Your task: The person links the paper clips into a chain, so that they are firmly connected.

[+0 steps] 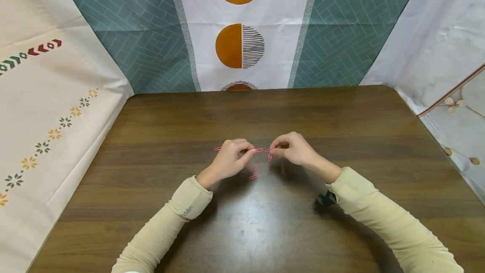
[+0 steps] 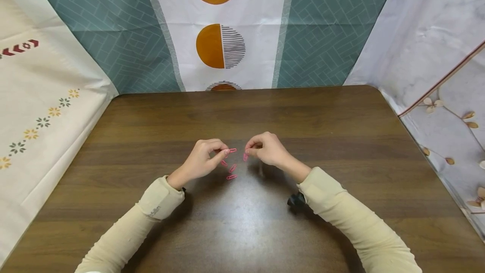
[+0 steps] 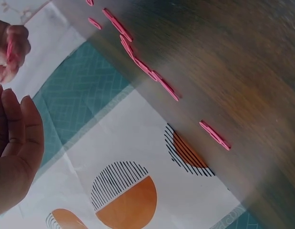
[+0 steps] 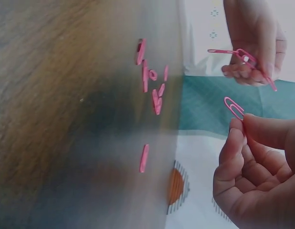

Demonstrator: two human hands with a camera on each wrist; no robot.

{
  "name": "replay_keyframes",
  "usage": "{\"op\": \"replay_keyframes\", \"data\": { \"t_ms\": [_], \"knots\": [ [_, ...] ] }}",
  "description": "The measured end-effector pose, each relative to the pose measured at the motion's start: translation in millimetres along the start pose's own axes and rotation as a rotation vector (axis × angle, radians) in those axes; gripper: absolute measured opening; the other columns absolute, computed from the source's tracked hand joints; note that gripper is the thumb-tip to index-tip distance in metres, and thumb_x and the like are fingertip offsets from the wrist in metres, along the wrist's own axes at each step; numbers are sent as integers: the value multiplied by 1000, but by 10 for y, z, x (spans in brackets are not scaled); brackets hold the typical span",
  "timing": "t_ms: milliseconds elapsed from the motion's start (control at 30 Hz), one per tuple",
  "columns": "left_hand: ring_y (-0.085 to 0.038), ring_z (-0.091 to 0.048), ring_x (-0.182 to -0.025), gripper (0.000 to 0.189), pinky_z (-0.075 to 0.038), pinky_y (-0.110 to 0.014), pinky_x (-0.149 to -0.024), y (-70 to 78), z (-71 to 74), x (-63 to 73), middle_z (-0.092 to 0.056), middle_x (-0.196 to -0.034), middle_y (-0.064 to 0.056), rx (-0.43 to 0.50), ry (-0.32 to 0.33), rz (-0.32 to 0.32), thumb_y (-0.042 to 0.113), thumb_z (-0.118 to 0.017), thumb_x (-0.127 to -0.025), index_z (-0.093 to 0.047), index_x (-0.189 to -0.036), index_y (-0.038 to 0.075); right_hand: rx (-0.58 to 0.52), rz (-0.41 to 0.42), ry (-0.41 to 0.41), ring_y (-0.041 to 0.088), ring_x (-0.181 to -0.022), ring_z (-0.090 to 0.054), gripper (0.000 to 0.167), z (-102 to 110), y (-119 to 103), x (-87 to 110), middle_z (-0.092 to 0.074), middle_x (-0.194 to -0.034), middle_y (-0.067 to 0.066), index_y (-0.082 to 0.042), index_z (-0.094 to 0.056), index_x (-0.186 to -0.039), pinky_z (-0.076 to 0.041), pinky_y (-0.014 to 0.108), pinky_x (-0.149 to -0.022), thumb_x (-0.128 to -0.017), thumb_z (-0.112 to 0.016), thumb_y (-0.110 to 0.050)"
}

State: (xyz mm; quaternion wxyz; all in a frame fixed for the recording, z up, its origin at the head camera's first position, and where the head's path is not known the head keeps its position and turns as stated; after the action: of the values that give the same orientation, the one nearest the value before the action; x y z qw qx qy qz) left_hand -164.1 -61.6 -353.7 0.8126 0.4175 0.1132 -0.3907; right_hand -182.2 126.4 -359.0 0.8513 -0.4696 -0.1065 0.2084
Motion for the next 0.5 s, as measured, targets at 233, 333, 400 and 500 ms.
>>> {"op": "replay_keyframes", "data": {
  "t_ms": [233,333,400,500],
  "knots": [
    [-14,-57,-65,8,-49,-26,-63,4,-12,-6,-62,-71,-5,4,18,-19,-1,-61,-83,-66,-77,-1,-52,-18,26,31,-71,-60,4,21,-79,46,-66,-77,15,-2,-68,-82,-47,28,-60,-82,-64,-4],
    [-13,-58,-66,8,-49,-24,-63,8,-16,-10,-62,-71,-5,10,21,-24,-1,-61,-83,-66,-77,-1,-54,-14,43,27,-69,-60,4,21,-93,55,-66,-75,9,-2,-68,-82,-46,27,-60,-83,-64,-5],
    [-13,-58,-66,9,-49,-24,-63,13,-15,-15,-62,-71,-5,15,20,-24,0,-60,-83,-66,-77,-1,-51,-3,58,24,-67,-59,5,18,-93,59,-66,-74,8,-2,-68,-82,-45,26,-59,-83,-65,-5],
    [-13,-58,-66,10,-50,-25,-63,20,-17,-24,-63,-72,-5,24,17,-22,0,-60,-83,-66,-76,0,-32,33,90,20,-64,-56,5,9,-106,68,-65,-74,10,-2,-68,-81,-44,24,-57,-82,-66,-7]
  ]
}}
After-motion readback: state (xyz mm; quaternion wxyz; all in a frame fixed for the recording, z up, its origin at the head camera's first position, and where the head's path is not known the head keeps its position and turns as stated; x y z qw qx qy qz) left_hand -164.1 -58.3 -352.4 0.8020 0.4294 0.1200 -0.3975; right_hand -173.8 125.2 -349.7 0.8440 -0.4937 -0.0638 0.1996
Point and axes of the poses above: each hand's wrist, its own x-axis away from the middle knuckle, its own z-axis out of the back of the hand, y = z × x, the point moved 3 cm from there along -x, towards the middle knuckle
